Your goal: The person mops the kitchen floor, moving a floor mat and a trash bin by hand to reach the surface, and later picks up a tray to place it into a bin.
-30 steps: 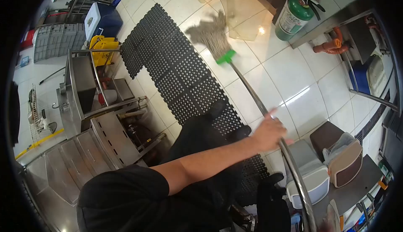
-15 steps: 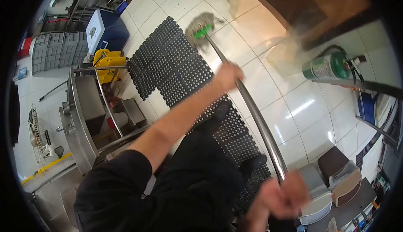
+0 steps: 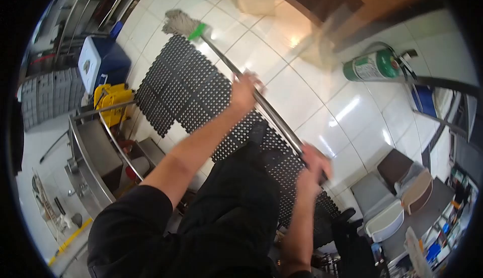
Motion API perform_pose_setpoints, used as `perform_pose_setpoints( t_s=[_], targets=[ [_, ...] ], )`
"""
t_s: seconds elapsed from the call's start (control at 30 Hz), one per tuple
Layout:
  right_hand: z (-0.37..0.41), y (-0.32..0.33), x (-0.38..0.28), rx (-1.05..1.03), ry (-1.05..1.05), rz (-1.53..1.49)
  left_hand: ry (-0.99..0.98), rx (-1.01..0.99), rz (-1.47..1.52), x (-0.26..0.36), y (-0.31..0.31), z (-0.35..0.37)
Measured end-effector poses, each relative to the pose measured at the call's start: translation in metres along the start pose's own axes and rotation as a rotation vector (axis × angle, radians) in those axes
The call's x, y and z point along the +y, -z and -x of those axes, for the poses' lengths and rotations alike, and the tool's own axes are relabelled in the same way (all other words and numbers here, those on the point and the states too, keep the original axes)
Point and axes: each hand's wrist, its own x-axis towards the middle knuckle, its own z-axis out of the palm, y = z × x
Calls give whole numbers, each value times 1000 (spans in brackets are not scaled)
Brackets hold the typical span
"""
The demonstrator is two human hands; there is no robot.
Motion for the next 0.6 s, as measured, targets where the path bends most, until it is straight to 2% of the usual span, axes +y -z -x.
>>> perform_pose_setpoints(
  t_s=[0.03,0.07,0.1,0.17,0.2,0.23,0.27,0.3,0.37,0.4,0.43,0.47,0.53,0.6],
  targets=[
    [13,66,12,140,-108,-344,-38,-121,41,50,-7,20],
    [25,126,1,251,-103,-408,-152,-99,6,93,-33,50],
    [39,187,-31,334,-45,-376,-290,-243,-173,149,-19,80],
    [78,297,-114,414,119,-242,-461,-259,137,246,-8,138],
    [95,331,-155,470,206,-216,-542,-377,306,289,12,155],
    [109,349,-185,545,294,-228,-593,-316,462,328,21,175],
    [113,340,-212,931,414,-457,-630,-256,623,360,20,192],
    [121,340,-227,699,465,-391,-734,-343,687,386,3,198],
    [106,334,-191,430,310,-573,-929,-512,796,419,-28,204],
    [99,331,-172,309,216,-646,-899,-613,661,414,-27,185],
    [64,280,-141,434,250,-524,-870,-715,520,406,-30,152],
    [29,229,-111,565,267,-395,-904,-678,526,389,-52,122],
    [-20,214,-50,406,346,-555,-949,-792,463,386,-75,73],
    [-62,182,-80,730,331,-492,-1017,-853,393,387,-76,47]
  ],
)
